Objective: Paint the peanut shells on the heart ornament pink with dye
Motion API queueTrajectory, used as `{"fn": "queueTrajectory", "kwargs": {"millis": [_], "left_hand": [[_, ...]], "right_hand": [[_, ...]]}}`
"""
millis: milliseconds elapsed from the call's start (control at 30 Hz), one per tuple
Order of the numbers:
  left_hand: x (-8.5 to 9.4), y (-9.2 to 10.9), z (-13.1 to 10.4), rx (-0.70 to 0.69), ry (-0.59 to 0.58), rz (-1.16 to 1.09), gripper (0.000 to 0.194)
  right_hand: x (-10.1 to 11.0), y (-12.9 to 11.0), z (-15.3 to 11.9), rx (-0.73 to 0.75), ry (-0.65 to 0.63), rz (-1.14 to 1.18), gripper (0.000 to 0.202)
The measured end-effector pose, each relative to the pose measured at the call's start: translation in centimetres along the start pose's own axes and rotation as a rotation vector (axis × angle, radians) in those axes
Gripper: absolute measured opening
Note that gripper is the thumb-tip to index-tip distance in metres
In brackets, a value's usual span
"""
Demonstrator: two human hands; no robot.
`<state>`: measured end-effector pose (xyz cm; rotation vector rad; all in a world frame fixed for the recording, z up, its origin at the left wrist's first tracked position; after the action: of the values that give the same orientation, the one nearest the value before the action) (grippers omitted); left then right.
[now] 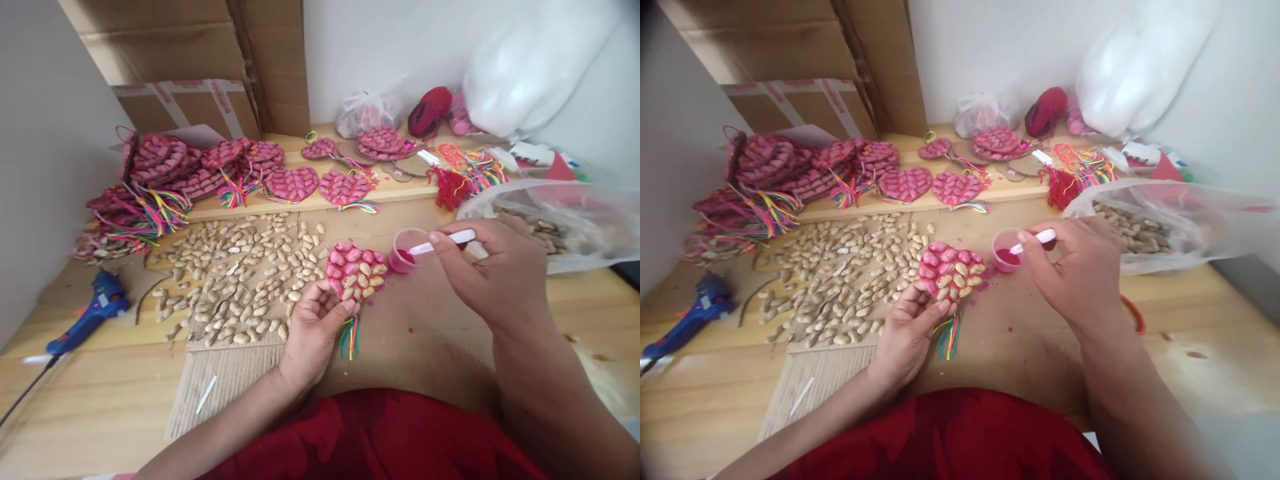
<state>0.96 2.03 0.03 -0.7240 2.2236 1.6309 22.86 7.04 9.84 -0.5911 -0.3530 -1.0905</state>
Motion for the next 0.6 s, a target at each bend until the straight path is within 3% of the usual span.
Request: {"fn": "queueTrajectory", "kwargs": {"millis": [100, 200, 300, 400, 600], "left_hand": [[0.0, -0.1, 0.1, -0.013, -0.005, -0.008, 0.023], [0.0, -0.2, 0.2, -0.032, -0.029, 0.000, 0.022], [0.0, -0.2, 0.3, -0.065, -0.054, 0.011, 0.021], [0.0, -0.1, 0.3, -0.097, -0.064, 0.030, 0.020], [0.0, -0.1, 0.3, -0.115, -0.062, 0.028, 0.021]], "right_hand": [[0.8, -0.7, 0.1, -0.051, 0.093, 0.080, 0.008], [1.5, -2.3, 0.0, -0.148, 0.160, 0.344, 0.008], [1.6, -4.5, -0.3, -0.108, 0.086, 0.522, 0.012], [1.4, -6.0, -0.7, -0.002, -0.019, 0.552, 0.017], [1.1, -6.2, -1.2, 0.031, -0.050, 0.523, 0.023]]}}
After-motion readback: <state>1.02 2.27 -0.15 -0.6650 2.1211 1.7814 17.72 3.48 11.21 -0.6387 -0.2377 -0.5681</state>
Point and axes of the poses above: each hand's wrist, its own z-axis towards the middle knuckle, its own x-axis out of the back of the hand, y = z × x, the point moved 4 cm from there along z, towards the middle knuckle, and after that the axes turned 9 degrees about y, right-handed, at the moved point
